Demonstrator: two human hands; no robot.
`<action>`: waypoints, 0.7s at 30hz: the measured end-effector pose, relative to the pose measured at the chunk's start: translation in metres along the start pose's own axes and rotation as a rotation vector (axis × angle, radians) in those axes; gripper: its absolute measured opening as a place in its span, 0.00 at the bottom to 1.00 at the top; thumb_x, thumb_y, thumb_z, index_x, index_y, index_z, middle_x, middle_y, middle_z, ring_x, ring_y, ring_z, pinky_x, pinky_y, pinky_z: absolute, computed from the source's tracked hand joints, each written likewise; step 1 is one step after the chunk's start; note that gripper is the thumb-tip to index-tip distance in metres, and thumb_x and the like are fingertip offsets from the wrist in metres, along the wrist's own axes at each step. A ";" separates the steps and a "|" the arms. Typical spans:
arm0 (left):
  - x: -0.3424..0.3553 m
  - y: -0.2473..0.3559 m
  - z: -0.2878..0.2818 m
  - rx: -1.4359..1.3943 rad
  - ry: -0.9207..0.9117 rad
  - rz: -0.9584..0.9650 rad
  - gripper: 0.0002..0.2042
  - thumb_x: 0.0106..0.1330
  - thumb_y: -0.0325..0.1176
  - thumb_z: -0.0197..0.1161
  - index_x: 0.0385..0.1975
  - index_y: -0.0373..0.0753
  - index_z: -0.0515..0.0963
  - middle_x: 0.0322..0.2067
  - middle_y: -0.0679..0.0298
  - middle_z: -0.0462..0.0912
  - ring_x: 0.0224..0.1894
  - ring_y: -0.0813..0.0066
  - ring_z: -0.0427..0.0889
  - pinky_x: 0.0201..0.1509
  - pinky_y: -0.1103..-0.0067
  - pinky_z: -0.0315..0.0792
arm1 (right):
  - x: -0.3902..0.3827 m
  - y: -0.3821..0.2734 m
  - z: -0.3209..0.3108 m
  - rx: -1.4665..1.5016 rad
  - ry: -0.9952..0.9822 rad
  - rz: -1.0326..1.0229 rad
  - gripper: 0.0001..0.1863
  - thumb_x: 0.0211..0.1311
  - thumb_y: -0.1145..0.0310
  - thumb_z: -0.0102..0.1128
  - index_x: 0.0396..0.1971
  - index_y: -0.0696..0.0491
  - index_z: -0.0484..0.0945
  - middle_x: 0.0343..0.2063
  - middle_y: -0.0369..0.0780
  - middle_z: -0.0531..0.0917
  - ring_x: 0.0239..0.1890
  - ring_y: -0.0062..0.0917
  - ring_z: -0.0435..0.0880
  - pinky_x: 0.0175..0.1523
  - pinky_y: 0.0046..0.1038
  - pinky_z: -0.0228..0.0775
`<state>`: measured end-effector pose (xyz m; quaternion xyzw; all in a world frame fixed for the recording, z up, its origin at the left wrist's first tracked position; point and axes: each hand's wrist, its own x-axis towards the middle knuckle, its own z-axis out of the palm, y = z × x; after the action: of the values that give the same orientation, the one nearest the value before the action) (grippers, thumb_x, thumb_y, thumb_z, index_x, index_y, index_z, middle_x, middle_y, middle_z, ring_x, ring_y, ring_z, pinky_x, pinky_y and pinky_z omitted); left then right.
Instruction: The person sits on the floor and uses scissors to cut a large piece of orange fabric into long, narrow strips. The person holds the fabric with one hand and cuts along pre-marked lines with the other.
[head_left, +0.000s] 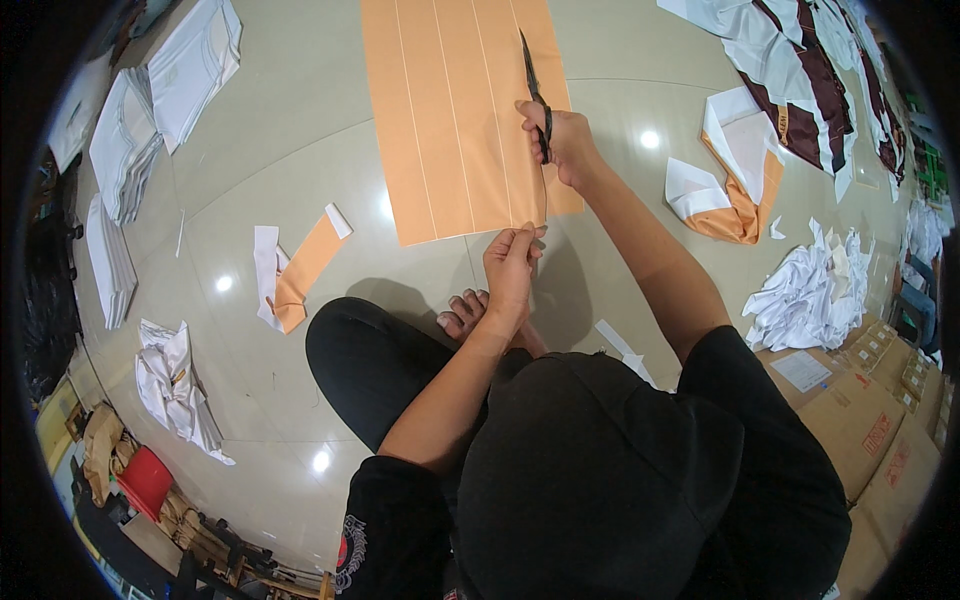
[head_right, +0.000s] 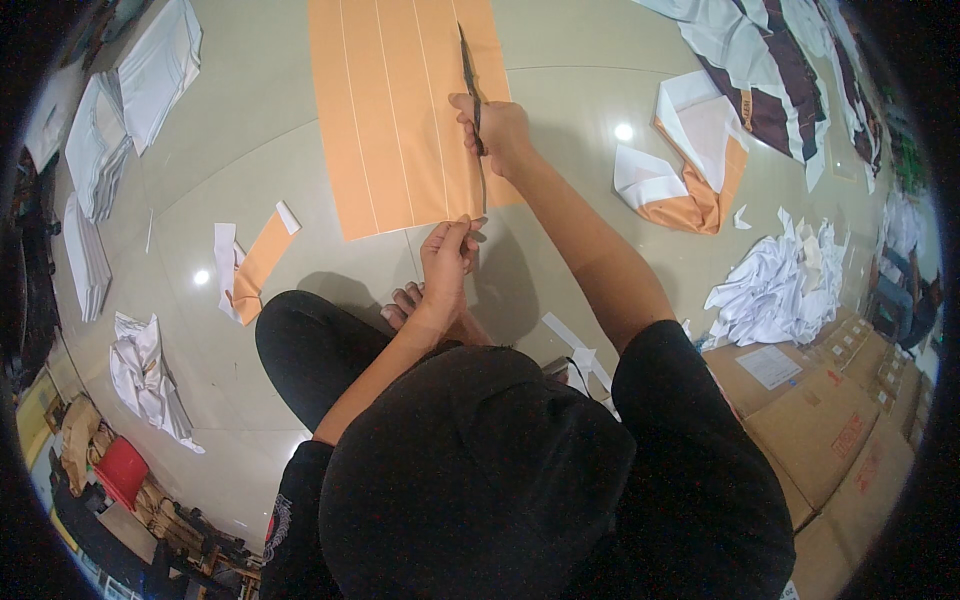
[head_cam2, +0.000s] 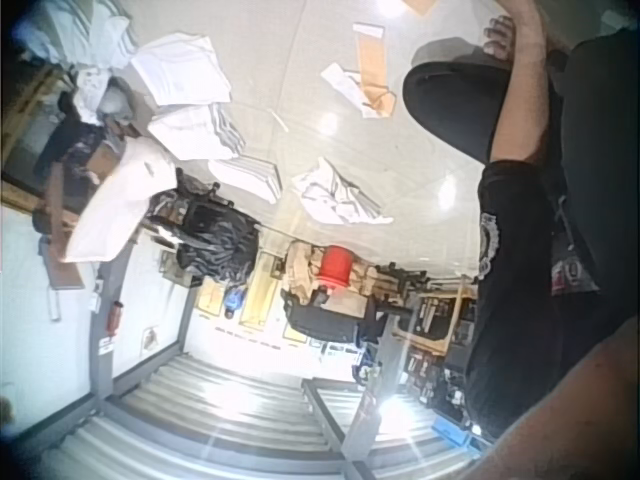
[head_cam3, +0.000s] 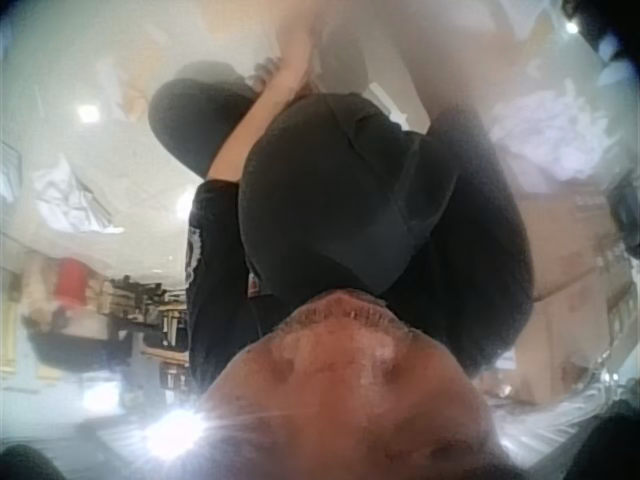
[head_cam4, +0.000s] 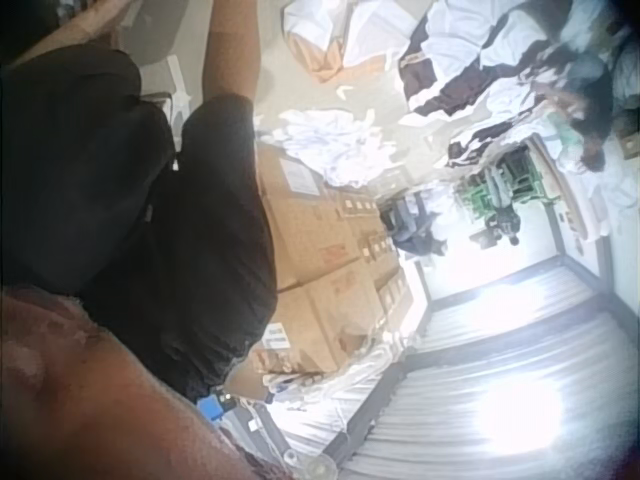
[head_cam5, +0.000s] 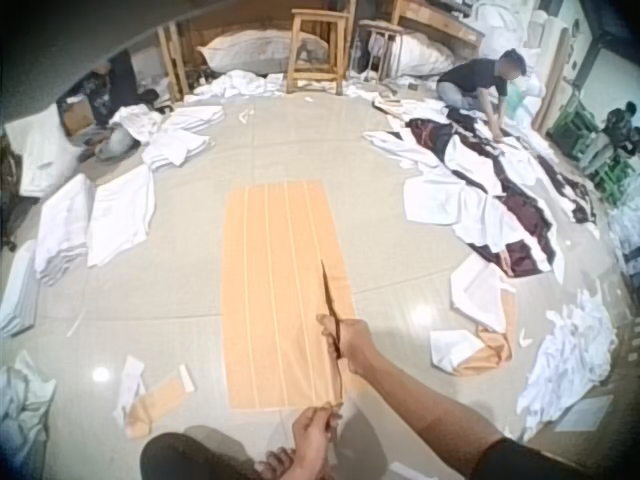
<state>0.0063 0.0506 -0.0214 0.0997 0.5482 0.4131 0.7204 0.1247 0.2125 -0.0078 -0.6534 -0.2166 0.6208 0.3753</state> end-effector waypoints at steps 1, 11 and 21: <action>0.000 0.000 0.000 0.001 -0.001 -0.001 0.11 0.72 0.36 0.57 0.33 0.37 0.81 0.19 0.72 0.74 0.16 0.89 0.61 0.18 0.88 0.51 | 0.001 0.000 0.000 0.000 0.001 0.003 0.19 0.51 0.56 0.73 0.23 0.56 0.75 0.14 0.34 0.74 0.14 0.19 0.72 0.19 0.23 0.60; 0.000 -0.001 -0.001 0.003 -0.006 -0.005 0.11 0.72 0.37 0.57 0.34 0.37 0.81 0.19 0.73 0.73 0.16 0.89 0.62 0.18 0.87 0.52 | 0.002 0.001 0.001 0.009 0.014 0.014 0.17 0.52 0.61 0.73 0.23 0.57 0.75 0.16 0.35 0.74 0.14 0.19 0.71 0.21 0.23 0.61; 0.000 0.000 -0.001 0.017 -0.004 -0.007 0.11 0.72 0.37 0.57 0.34 0.37 0.81 0.19 0.73 0.73 0.16 0.89 0.62 0.18 0.87 0.53 | 0.003 0.003 -0.001 -0.009 0.004 -0.020 0.18 0.52 0.59 0.73 0.23 0.58 0.76 0.15 0.34 0.74 0.15 0.19 0.72 0.20 0.22 0.62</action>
<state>0.0058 0.0501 -0.0216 0.1049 0.5505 0.4058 0.7220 0.1259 0.2130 -0.0122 -0.6539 -0.2252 0.6148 0.3791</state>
